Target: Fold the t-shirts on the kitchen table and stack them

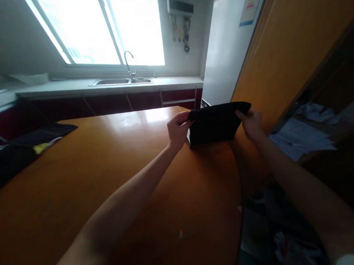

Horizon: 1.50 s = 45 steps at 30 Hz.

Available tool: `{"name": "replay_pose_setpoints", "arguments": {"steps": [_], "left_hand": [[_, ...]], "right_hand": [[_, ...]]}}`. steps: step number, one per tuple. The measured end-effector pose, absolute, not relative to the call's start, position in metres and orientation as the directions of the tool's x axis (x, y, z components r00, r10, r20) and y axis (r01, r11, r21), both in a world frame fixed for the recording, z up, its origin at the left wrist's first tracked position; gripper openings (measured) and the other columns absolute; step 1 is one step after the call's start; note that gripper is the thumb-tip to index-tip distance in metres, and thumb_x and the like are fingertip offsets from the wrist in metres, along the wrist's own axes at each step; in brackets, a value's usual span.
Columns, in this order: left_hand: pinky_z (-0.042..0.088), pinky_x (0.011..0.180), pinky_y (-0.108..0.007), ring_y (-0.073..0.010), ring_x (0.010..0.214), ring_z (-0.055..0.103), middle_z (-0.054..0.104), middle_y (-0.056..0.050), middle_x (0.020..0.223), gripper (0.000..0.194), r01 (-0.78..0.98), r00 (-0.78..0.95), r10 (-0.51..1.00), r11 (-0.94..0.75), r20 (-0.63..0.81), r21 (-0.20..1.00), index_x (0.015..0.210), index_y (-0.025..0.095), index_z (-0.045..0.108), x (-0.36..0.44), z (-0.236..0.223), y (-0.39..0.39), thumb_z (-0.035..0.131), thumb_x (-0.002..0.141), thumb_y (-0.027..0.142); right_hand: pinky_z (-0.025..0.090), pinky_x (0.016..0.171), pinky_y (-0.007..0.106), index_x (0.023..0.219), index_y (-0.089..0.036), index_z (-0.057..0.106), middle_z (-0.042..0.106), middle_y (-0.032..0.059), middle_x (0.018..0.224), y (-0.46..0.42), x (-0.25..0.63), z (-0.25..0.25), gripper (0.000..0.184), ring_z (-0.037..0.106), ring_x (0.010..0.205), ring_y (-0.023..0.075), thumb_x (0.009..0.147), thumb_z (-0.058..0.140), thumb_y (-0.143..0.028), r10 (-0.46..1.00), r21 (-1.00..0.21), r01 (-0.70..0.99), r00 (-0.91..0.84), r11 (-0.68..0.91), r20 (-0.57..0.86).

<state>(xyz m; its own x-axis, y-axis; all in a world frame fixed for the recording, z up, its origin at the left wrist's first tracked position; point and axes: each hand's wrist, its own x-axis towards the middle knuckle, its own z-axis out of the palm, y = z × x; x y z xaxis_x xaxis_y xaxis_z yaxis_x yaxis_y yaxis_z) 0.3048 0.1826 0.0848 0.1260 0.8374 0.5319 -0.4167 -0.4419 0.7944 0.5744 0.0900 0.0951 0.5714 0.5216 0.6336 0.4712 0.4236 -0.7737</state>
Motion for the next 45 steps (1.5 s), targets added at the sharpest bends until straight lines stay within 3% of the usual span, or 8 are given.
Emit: {"name": "replay_pose_setpoints", "arguments": {"steps": [6, 12, 22, 31, 36, 38, 41, 45], "left_hand": [[0.059, 0.081, -0.032, -0.0204, 0.090, 0.073, 0.075, -0.005, 0.096, 0.035, -0.443, 0.200, 0.920, -0.223, 0.338, 0.869, 0.101, 0.017, 0.068, 0.328, 0.082, 0.234, 0.082, 0.069, 0.018], [0.058, 0.073, -0.031, -0.0177, 0.076, 0.070, 0.066, -0.004, 0.080, 0.042, -0.189, 0.154, 0.987, 0.080, -0.051, 0.979, 0.104, 0.014, 0.060, 0.347, 0.049, 0.296, 0.079, 0.068, 0.002], [0.060, 0.071, -0.033, -0.0157, 0.073, 0.066, 0.061, -0.005, 0.085, 0.040, 0.015, 0.218, 0.975, 0.046, -0.049, 0.999, 0.108, 0.014, 0.053, 0.344, 0.028, 0.322, 0.073, 0.076, 0.003], [0.061, 0.063, -0.032, -0.0140, 0.065, 0.063, 0.062, -0.006, 0.089, 0.040, 0.152, 0.206, 0.978, 0.002, -0.034, 0.988, 0.121, 0.015, 0.053, 0.345, 0.029, 0.326, 0.071, 0.085, 0.017], [0.061, 0.066, -0.036, -0.0158, 0.058, 0.064, 0.063, -0.002, 0.076, 0.076, 0.133, 0.382, 0.922, 0.013, -0.063, 0.991, 0.144, 0.022, 0.044, 0.330, 0.036, 0.311, 0.082, 0.078, 0.020], [0.060, 0.067, -0.036, -0.0157, 0.055, 0.063, 0.061, 0.001, 0.070, 0.080, 0.110, 0.453, 0.891, -0.016, -0.036, 0.994, 0.140, 0.023, 0.052, 0.326, 0.039, 0.304, 0.085, 0.069, 0.010], [0.059, 0.067, -0.037, -0.0163, 0.055, 0.062, 0.057, 0.001, 0.063, 0.051, 0.107, 0.509, 0.860, -0.025, -0.034, 0.994, 0.113, 0.017, 0.072, 0.327, 0.044, 0.298, 0.084, 0.065, 0.003], [0.058, 0.070, -0.038, -0.0183, 0.060, 0.064, 0.058, -0.001, 0.063, 0.031, 0.101, 0.514, 0.857, -0.092, 0.027, 0.991, 0.099, 0.015, 0.076, 0.339, 0.053, 0.296, 0.079, 0.070, 0.008]], "right_hand": [[0.059, 0.081, 0.038, 0.092, -0.019, 0.069, 0.073, 0.0063, 0.093, 0.160, 0.613, 0.097, 0.039, 0.069, 0.091, 0.0238, 0.072, 0.083, -0.049, 0.580, -0.788, 0.498, 0.541, 0.363, 0.609], [0.060, 0.079, 0.037, 0.091, -0.014, 0.067, 0.070, 0.0067, 0.083, 0.237, 0.610, 0.056, 0.042, 0.068, 0.081, 0.0222, 0.064, 0.091, -0.035, 0.720, -0.896, 0.432, 0.653, -0.100, 0.235], [0.060, 0.079, 0.037, 0.101, -0.012, 0.064, 0.068, 0.0067, 0.084, 0.278, 0.623, 0.026, 0.039, 0.068, 0.077, 0.0194, 0.069, 0.086, -0.016, 0.727, -0.888, 0.336, 0.687, -0.313, 0.004], [0.056, 0.088, 0.034, 0.093, -0.016, 0.066, 0.070, 0.0050, 0.091, 0.285, 0.625, 0.015, 0.037, 0.068, 0.087, 0.0196, 0.063, 0.088, -0.020, 0.749, -0.793, 0.495, 0.659, -0.356, 0.075], [0.051, 0.097, 0.038, 0.090, -0.017, 0.067, 0.070, 0.0079, 0.096, 0.276, 0.618, 0.029, 0.024, 0.066, 0.095, 0.0229, 0.071, 0.081, -0.021, 0.728, -0.684, 0.633, 0.650, -0.362, 0.216], [0.050, 0.097, 0.038, 0.091, -0.018, 0.067, 0.070, 0.0095, 0.097, 0.264, 0.602, 0.037, 0.016, 0.065, 0.094, 0.0239, 0.077, 0.073, -0.019, 0.712, -0.647, 0.708, 0.607, -0.282, 0.354], [0.051, 0.092, 0.037, 0.094, -0.018, 0.069, 0.068, 0.0102, 0.099, 0.229, 0.561, 0.047, 0.012, 0.063, 0.089, 0.0229, 0.087, 0.060, -0.021, 0.707, -0.571, 0.821, 0.412, -0.013, 0.575], [0.050, 0.089, 0.039, 0.102, -0.021, 0.068, 0.067, 0.0086, 0.103, 0.161, 0.502, 0.046, 0.021, 0.062, 0.099, 0.0249, 0.096, 0.051, -0.033, 0.717, -0.439, 0.864, 0.141, 0.248, 0.682]]}}
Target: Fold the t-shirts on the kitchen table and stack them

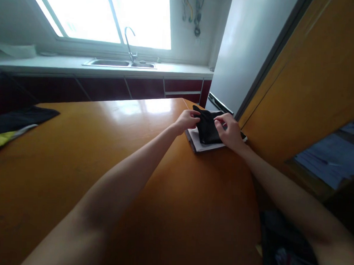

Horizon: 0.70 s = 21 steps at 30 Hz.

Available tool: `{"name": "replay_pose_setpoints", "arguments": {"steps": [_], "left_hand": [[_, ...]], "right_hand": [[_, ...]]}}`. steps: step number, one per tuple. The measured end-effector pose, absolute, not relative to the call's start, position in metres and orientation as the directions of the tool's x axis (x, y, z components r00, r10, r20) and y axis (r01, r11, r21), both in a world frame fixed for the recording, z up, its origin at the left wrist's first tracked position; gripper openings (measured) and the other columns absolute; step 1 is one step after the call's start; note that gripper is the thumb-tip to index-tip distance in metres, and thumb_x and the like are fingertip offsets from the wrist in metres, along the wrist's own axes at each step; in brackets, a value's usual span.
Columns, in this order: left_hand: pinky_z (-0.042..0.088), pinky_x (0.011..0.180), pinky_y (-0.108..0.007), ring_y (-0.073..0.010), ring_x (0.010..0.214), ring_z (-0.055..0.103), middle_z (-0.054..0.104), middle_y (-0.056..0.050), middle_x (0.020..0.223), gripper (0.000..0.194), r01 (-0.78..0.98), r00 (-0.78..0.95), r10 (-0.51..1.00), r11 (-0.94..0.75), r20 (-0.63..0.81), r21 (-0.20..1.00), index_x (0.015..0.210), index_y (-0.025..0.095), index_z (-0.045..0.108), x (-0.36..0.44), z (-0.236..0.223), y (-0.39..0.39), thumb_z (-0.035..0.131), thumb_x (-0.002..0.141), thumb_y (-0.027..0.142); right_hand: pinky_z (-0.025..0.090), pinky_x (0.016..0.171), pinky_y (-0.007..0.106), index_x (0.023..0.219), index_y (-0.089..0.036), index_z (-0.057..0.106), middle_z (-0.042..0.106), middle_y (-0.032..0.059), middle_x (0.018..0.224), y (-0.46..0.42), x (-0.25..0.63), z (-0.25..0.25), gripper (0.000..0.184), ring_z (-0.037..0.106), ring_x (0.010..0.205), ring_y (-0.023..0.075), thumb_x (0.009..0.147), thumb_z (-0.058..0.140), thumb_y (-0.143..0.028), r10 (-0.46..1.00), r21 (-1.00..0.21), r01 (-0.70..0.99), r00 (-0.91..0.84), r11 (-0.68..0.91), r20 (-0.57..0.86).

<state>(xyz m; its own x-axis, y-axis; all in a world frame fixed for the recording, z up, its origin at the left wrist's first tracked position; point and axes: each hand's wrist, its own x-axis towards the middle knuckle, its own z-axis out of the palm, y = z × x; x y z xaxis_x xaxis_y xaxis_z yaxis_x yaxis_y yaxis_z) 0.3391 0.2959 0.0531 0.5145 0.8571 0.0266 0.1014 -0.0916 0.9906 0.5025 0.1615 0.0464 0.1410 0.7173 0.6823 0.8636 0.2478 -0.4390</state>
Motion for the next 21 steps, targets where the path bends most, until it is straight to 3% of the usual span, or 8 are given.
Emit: {"name": "replay_pose_setpoints", "arguments": {"steps": [5, 9, 12, 16, 19, 21], "left_hand": [[0.058, 0.081, -0.032, -0.0221, 0.081, 0.068, 0.059, 0.000, 0.066, 0.032, 0.079, 0.481, 0.862, -0.225, 0.161, 0.971, 0.090, 0.017, 0.078, 0.350, 0.064, 0.290, 0.081, 0.062, 0.003], [0.059, 0.070, -0.035, -0.0218, 0.072, 0.067, 0.064, -0.003, 0.074, 0.037, 0.067, 0.592, 0.799, -0.175, 0.102, 0.982, 0.092, 0.014, 0.076, 0.353, 0.068, 0.285, 0.081, 0.059, -0.001], [0.060, 0.067, -0.036, -0.0205, 0.068, 0.066, 0.063, -0.001, 0.070, 0.034, 0.048, 0.584, 0.803, -0.183, 0.121, 0.982, 0.082, 0.014, 0.073, 0.359, 0.069, 0.285, 0.078, 0.055, -0.006], [0.061, 0.069, -0.041, -0.0247, 0.072, 0.066, 0.060, -0.002, 0.062, 0.026, 0.099, 0.472, 0.880, -0.118, 0.057, 0.988, 0.069, 0.014, 0.068, 0.369, 0.072, 0.285, 0.075, 0.056, -0.007], [0.061, 0.070, -0.043, -0.0275, 0.078, 0.067, 0.060, -0.004, 0.064, 0.022, 0.123, 0.415, 0.910, -0.061, 0.004, 0.991, 0.066, 0.014, 0.066, 0.372, 0.076, 0.282, 0.075, 0.060, -0.005], [0.061, 0.071, -0.043, -0.0284, 0.083, 0.067, 0.060, -0.005, 0.067, 0.021, 0.121, 0.405, 0.914, -0.032, -0.020, 0.992, 0.067, 0.013, 0.066, 0.372, 0.077, 0.281, 0.075, 0.061, -0.004]], "right_hand": [[0.047, 0.094, 0.045, 0.119, -0.023, 0.061, 0.064, 0.0113, 0.113, 0.105, 0.470, 0.023, 0.030, 0.058, 0.108, 0.0303, 0.095, 0.056, -0.041, 0.757, -0.368, 0.901, 0.071, 0.231, 0.649], [0.044, 0.094, 0.050, 0.131, -0.022, 0.057, 0.059, 0.0150, 0.125, 0.103, 0.470, 0.004, 0.047, 0.053, 0.115, 0.0352, 0.089, 0.065, -0.043, 0.788, -0.239, 0.963, 0.052, 0.122, 0.614], [0.042, 0.093, 0.052, 0.133, -0.023, 0.055, 0.057, 0.0158, 0.128, 0.110, 0.469, -0.001, 0.050, 0.052, 0.116, 0.0371, 0.088, 0.067, -0.042, 0.775, -0.171, 0.982, 0.051, 0.075, 0.630], [0.041, 0.089, 0.051, 0.127, -0.025, 0.058, 0.057, 0.0157, 0.122, 0.109, 0.463, 0.001, 0.039, 0.052, 0.112, 0.0365, 0.091, 0.062, -0.040, 0.697, -0.093, 0.995, 0.042, 0.036, 0.716], [0.040, 0.085, 0.048, 0.109, -0.027, 0.065, 0.060, 0.0124, 0.105, 0.102, 0.458, 0.003, 0.018, 0.053, 0.101, 0.0323, 0.095, 0.056, -0.034, 0.687, 0.045, 0.996, -0.086, 0.078, 0.722], [0.038, 0.083, 0.048, 0.105, -0.028, 0.067, 0.061, 0.0112, 0.096, 0.101, 0.455, 0.004, 0.016, 0.052, 0.096, 0.0310, 0.097, 0.053, -0.032, 0.709, 0.123, 0.988, -0.155, 0.096, 0.688]]}}
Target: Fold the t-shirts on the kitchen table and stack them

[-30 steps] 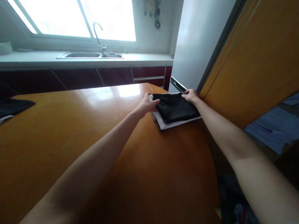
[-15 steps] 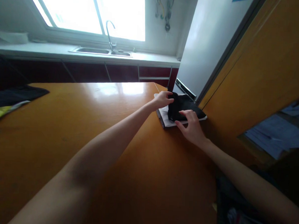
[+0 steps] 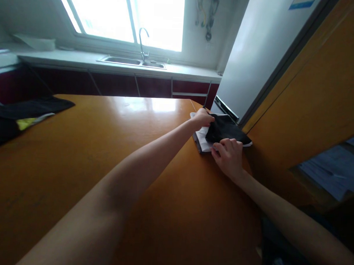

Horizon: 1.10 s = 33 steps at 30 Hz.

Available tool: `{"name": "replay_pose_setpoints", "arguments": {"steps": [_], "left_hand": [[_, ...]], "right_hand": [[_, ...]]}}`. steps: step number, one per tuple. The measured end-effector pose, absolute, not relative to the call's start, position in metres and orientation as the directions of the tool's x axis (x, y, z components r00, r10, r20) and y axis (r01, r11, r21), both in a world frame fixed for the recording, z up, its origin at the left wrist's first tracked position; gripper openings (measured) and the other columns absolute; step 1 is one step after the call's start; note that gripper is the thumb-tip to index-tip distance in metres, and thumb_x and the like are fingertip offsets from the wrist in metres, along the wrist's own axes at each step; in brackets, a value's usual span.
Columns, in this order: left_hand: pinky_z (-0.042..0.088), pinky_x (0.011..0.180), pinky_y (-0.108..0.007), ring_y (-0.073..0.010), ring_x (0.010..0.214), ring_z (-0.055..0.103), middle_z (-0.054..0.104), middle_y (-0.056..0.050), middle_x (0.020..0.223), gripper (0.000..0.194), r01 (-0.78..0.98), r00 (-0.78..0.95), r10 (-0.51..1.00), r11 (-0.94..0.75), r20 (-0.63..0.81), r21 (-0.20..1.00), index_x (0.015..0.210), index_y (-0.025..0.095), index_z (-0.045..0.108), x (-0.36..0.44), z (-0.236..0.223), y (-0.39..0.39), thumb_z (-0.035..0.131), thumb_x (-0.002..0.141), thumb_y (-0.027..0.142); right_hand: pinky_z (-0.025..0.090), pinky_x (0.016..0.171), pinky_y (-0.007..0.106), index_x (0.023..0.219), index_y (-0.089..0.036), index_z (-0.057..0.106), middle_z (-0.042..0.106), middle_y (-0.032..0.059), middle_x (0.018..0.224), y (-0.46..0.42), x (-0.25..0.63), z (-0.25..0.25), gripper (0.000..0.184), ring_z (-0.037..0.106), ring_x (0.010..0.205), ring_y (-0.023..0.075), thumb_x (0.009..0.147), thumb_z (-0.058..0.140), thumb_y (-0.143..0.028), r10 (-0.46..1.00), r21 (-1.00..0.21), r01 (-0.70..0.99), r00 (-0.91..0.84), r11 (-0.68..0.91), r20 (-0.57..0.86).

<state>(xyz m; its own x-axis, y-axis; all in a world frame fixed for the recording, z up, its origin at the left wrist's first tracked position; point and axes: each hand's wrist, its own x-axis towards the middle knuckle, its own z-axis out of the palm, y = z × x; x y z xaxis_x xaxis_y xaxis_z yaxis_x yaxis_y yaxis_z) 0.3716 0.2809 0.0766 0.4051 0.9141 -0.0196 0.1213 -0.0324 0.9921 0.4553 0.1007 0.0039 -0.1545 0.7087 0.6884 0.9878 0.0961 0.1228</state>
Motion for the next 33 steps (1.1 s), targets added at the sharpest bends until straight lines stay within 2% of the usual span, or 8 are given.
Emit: {"name": "replay_pose_setpoints", "arguments": {"steps": [5, 9, 16, 19, 21, 25, 29, 33], "left_hand": [[0.061, 0.073, -0.041, -0.0279, 0.088, 0.067, 0.062, -0.007, 0.075, 0.020, 0.075, 0.421, 0.906, 0.017, -0.047, 0.997, 0.070, 0.013, 0.064, 0.370, 0.072, 0.285, 0.075, 0.063, -0.002], [0.060, 0.070, -0.037, -0.0242, 0.079, 0.066, 0.058, -0.003, 0.065, 0.022, 0.046, 0.433, 0.899, 0.047, -0.062, 0.998, 0.071, 0.015, 0.065, 0.371, 0.069, 0.290, 0.077, 0.062, -0.001], [0.058, 0.069, -0.039, -0.0248, 0.070, 0.065, 0.054, -0.002, 0.053, 0.019, 0.152, 0.431, 0.902, -0.056, -0.016, 0.987, 0.065, 0.016, 0.066, 0.369, 0.063, 0.292, 0.078, 0.060, 0.003], [0.059, 0.066, -0.038, -0.0241, 0.069, 0.066, 0.059, -0.002, 0.060, 0.019, 0.162, 0.446, 0.895, -0.044, -0.033, 0.986, 0.075, 0.016, 0.069, 0.367, 0.055, 0.292, 0.076, 0.063, 0.003], [0.059, 0.063, -0.035, -0.0228, 0.068, 0.066, 0.063, -0.004, 0.067, 0.024, 0.156, 0.456, 0.889, -0.024, -0.050, 0.988, 0.084, 0.016, 0.071, 0.364, 0.050, 0.293, 0.075, 0.064, 0.003], [0.058, 0.057, -0.027, -0.0188, 0.065, 0.066, 0.066, -0.004, 0.076, 0.045, 0.094, 0.476, 0.878, 0.003, -0.047, 0.996, 0.105, 0.016, 0.074, 0.357, 0.042, 0.294, 0.075, 0.062, 0.002], [0.058, 0.057, -0.024, -0.0147, 0.062, 0.065, 0.066, -0.004, 0.086, 0.070, 0.056, 0.479, 0.878, -0.022, -0.007, 0.998, 0.128, 0.020, 0.068, 0.348, 0.037, 0.290, 0.077, 0.062, 0.003], [0.061, 0.076, -0.035, -0.0226, 0.083, 0.069, 0.064, -0.008, 0.100, 0.071, 0.045, 0.432, 0.902, -0.028, 0.006, 0.999, 0.128, 0.021, 0.068, 0.340, 0.032, 0.291, 0.076, 0.060, -0.001]], "right_hand": [[0.035, 0.078, 0.048, 0.098, -0.025, 0.069, 0.059, 0.0130, 0.089, 0.113, 0.452, 0.007, 0.018, 0.048, 0.094, 0.0332, 0.096, 0.054, -0.034, 0.708, 0.171, 0.985, -0.122, 0.001, 0.696], [0.034, 0.078, 0.048, 0.084, -0.025, 0.068, 0.059, 0.0117, 0.084, 0.122, 0.457, 0.015, 0.022, 0.048, 0.092, 0.0313, 0.097, 0.050, -0.027, 0.697, 0.174, 0.985, -0.128, 0.004, 0.705], [0.036, 0.081, 0.048, 0.088, -0.023, 0.072, 0.061, 0.0115, 0.087, 0.116, 0.482, 0.031, 0.022, 0.050, 0.093, 0.0316, 0.095, 0.051, -0.028, 0.750, 0.057, 0.992, -0.123, 0.114, 0.650], [0.039, 0.082, 0.046, 0.093, -0.024, 0.072, 0.062, 0.0094, 0.087, 0.111, 0.486, 0.026, 0.022, 0.053, 0.092, 0.0296, 0.095, 0.051, -0.028, 0.761, -0.029, 0.983, -0.122, 0.182, 0.637], [0.042, 0.085, 0.046, 0.104, -0.024, 0.071, 0.064, 0.0090, 0.094, 0.109, 0.485, 0.020, 0.023, 0.055, 0.094, 0.0291, 0.095, 0.051, -0.028, 0.735, -0.100, 0.976, -0.075, 0.191, 0.674], [0.045, 0.089, 0.046, 0.123, -0.023, 0.065, 0.065, 0.0108, 0.112, 0.111, 0.482, 0.012, 0.031, 0.057, 0.105, 0.0306, 0.095, 0.054, -0.031, 0.726, -0.154, 0.963, -0.056, 0.220, 0.686], [0.047, 0.089, 0.045, 0.113, -0.024, 0.071, 0.068, 0.0096, 0.108, 0.117, 0.480, 0.004, 0.025, 0.060, 0.104, 0.0285, 0.096, 0.053, -0.025, 0.772, -0.140, 0.951, -0.131, 0.274, 0.622], [0.049, 0.089, 0.044, 0.109, -0.022, 0.074, 0.069, 0.0099, 0.109, 0.112, 0.475, -0.003, 0.024, 0.060, 0.101, 0.0276, 0.096, 0.053, -0.024, 0.786, -0.118, 0.934, -0.211, 0.338, 0.582]]}}
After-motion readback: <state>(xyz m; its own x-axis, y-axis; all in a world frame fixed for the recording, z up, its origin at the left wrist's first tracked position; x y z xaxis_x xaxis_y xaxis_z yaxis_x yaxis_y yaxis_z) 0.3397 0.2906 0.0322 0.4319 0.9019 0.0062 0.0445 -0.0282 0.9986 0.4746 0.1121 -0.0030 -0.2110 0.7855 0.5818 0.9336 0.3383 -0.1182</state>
